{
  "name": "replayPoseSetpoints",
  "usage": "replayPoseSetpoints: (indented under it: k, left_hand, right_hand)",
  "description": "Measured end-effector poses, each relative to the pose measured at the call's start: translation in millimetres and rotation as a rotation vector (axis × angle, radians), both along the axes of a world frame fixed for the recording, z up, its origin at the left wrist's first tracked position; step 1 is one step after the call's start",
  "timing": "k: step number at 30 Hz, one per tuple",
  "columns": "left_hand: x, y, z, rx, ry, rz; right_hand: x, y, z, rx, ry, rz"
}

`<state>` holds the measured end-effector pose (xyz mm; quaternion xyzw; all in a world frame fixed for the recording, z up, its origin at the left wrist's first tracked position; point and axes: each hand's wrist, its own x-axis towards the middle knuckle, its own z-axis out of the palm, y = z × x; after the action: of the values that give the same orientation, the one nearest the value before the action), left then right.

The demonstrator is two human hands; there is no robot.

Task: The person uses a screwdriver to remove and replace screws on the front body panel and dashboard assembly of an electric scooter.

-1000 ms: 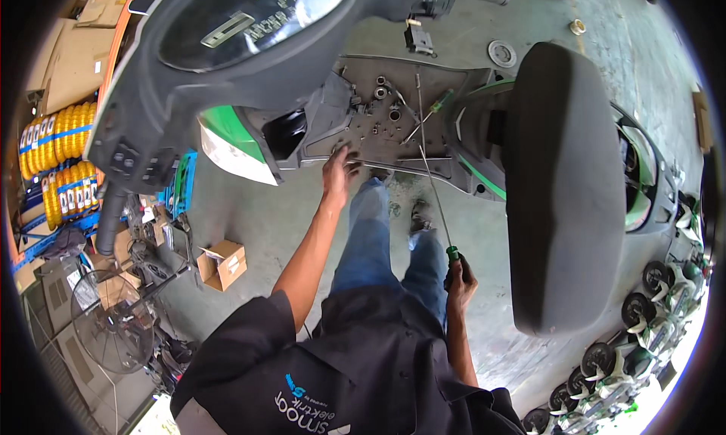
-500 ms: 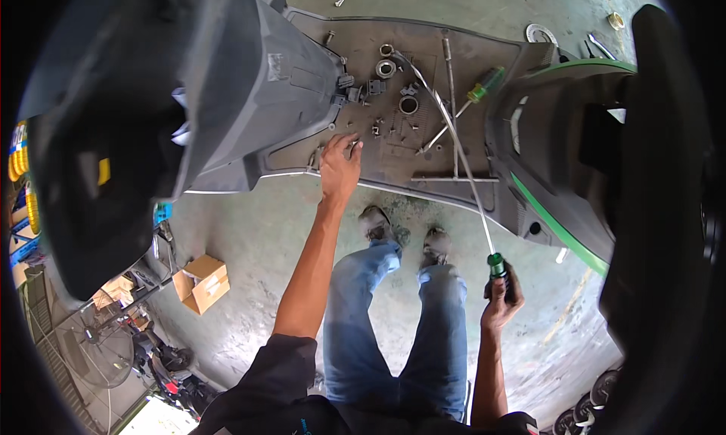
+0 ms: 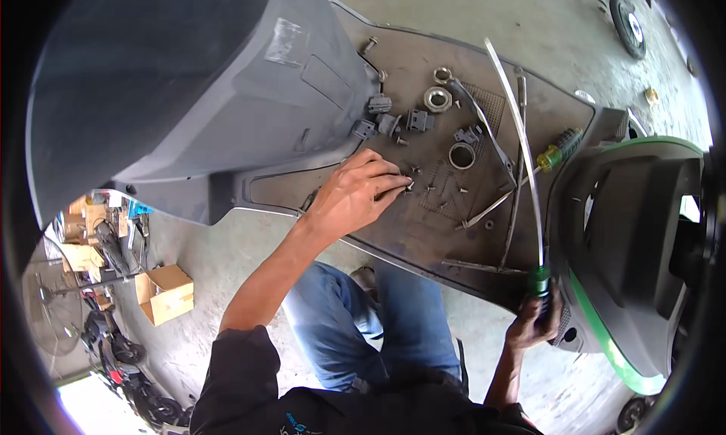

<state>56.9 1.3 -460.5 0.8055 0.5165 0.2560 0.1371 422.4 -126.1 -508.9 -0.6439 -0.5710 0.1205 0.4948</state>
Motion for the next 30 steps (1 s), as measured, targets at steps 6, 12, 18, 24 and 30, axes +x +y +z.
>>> replayPoseSetpoints:
  k: [6,12,18,24,30]
  left_hand:
    - [15,11,2,0.155,-0.005,-0.054]
    - [9,-19,-15,0.091,-0.113,0.066]
    - [2,-11,-13,0.145,-0.030,-0.059]
    - [5,13,-9,0.123,-0.119,-0.070]
    - [-5,-3,-2,-0.021,-0.249,0.159]
  right_hand:
    - [-7,13,29,-0.106,0.263,-0.042]
    - [-17,10,26,-0.069,0.331,0.117]
    - [-14,11,35,-0.095,0.261,0.102]
    - [-6,16,31,-0.076,0.423,0.083]
    - [-9,17,30,-0.076,0.449,0.185]
